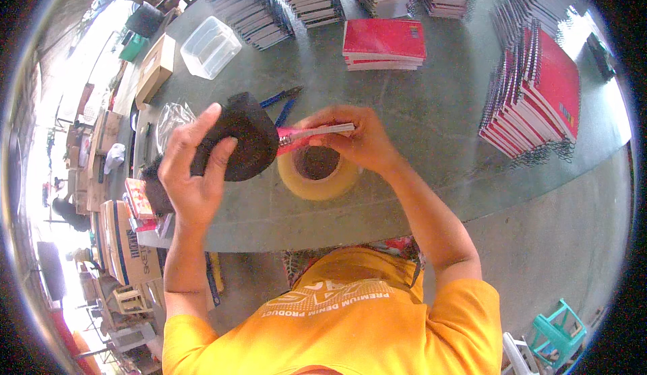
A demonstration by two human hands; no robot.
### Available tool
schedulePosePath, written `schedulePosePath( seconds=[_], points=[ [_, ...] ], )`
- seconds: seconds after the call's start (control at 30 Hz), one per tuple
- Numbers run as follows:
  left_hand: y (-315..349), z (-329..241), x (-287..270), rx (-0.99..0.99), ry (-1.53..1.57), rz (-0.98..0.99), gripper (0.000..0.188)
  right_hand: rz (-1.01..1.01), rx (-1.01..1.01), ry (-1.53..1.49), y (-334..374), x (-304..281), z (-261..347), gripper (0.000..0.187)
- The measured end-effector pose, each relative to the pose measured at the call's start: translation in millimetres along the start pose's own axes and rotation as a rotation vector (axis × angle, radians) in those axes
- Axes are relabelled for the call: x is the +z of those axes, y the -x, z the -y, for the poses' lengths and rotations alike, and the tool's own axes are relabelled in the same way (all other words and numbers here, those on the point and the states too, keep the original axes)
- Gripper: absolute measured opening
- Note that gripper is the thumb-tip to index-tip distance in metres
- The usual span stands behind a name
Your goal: The person threads a plastic spiral coil through the punched holes of a notebook cover and pages, using a blue tool to crimp the ends, and places the finished notebook onto a stack.
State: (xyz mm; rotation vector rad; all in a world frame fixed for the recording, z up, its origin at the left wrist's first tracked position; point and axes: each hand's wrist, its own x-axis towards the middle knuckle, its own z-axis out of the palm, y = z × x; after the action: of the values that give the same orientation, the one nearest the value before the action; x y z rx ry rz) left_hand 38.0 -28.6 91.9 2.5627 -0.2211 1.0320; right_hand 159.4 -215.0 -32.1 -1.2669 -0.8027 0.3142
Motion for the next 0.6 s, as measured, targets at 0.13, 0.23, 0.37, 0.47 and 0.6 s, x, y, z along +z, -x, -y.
schedulePosePath(
  seconds=[0.13, 0.23, 0.37, 0.47, 0.6],
  points=[
    [-1.2, -0.1, 2.3, -0.098, 0.000, -0.127, 0.037, -0.087, 0.136, -0.016, 3.0, 1.9, 6.6, 0.018],
    [16.9, -6.8, 20.5, -0.148, 0.019, 0.181, 0.035, -0.113, 0.096, -0.077, 2.4, 1.2, -1.6, 0.019],
    [3.9, 7.4, 15.5, -0.258, 0.139, -0.125, 0.037, -0.043, 0.080, 0.059, 1.8, 1.0, 2.5, 0.021],
    [19.8, -3.0, 30.2, -0.152, 0.096, 0.455, 0.039, -0.004, 0.103, 0.006, 2.2, -0.5, 2.7, 0.024],
    [-3.5, -0.8, 27.5, -0.364, 0.301, -0.135, 0.040, -0.007, 0.089, 0.040, 3.6, 1.3, 0.8, 0.026]
  ],
)
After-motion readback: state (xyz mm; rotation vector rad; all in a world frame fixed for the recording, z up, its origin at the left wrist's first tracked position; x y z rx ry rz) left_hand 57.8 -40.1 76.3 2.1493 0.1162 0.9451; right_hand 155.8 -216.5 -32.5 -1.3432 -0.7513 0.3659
